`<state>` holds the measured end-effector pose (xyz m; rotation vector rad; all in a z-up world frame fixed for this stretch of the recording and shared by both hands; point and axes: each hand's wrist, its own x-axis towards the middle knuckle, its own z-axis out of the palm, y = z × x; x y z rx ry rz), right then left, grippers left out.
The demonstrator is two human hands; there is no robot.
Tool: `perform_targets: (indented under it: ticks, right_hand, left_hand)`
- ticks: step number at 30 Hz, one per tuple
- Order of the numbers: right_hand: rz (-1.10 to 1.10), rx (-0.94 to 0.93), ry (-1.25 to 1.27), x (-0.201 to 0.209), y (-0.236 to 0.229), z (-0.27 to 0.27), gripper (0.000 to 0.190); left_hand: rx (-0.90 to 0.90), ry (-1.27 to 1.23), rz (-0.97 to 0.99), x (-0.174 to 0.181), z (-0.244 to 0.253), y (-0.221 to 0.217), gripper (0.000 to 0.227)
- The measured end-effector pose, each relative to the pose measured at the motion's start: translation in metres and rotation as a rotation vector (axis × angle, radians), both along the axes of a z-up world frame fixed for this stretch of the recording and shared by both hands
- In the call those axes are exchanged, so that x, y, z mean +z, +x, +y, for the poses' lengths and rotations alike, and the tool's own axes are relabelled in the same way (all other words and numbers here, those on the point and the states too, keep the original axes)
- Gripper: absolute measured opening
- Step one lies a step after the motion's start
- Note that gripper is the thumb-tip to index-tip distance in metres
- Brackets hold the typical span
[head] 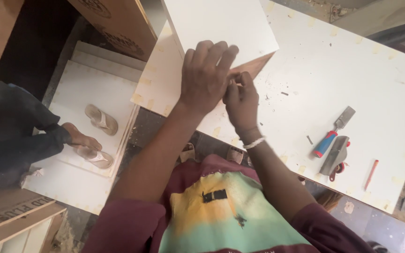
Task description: Applying a white laminate sheet to a wooden box-like furniture component using adhesive, a scraper tool, and masking tape for reinforcement.
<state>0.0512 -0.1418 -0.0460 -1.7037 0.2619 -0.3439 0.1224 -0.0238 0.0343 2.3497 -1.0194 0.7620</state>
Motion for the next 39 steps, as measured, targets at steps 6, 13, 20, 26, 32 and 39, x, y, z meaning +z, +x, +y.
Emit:
perform_targets:
  ticks: [6,13,20,26,32,39]
  right_hand:
    - [0.131,-0.003,-0.322,-0.032,-0.045,-0.013,0.010]
    - [-0.075,0.311,0.301,0.066,-0.059,-0.058,0.096]
    - [-0.162,0.326,0.322,0.092,-0.035,-0.063,0.084]
    - [-0.060,0.117,0.563,0.077,-0.017,-0.075,0.046]
    - [0.110,0.020,0.506,0.056,-0.008,-0.079,0.039]
    - [0.227,0.047,0.493,0.037,0.016,-0.078,0.022]
  left_hand:
    - [0.015,0.059,-0.073,-0.002,0.001,0.011,0.064]
    - [-0.076,-0.040,0.210,0.026,0.002,0.002,0.077]
    - [-0.225,-0.196,0.422,0.032,-0.038,0.035,0.032]
    - [-0.045,-0.149,0.615,0.024,-0.069,0.066,0.034]
    - [-0.064,-0.180,0.462,0.010,-0.071,0.063,0.026]
    - [0.099,-0.191,0.182,0.007,-0.066,0.071,0.050]
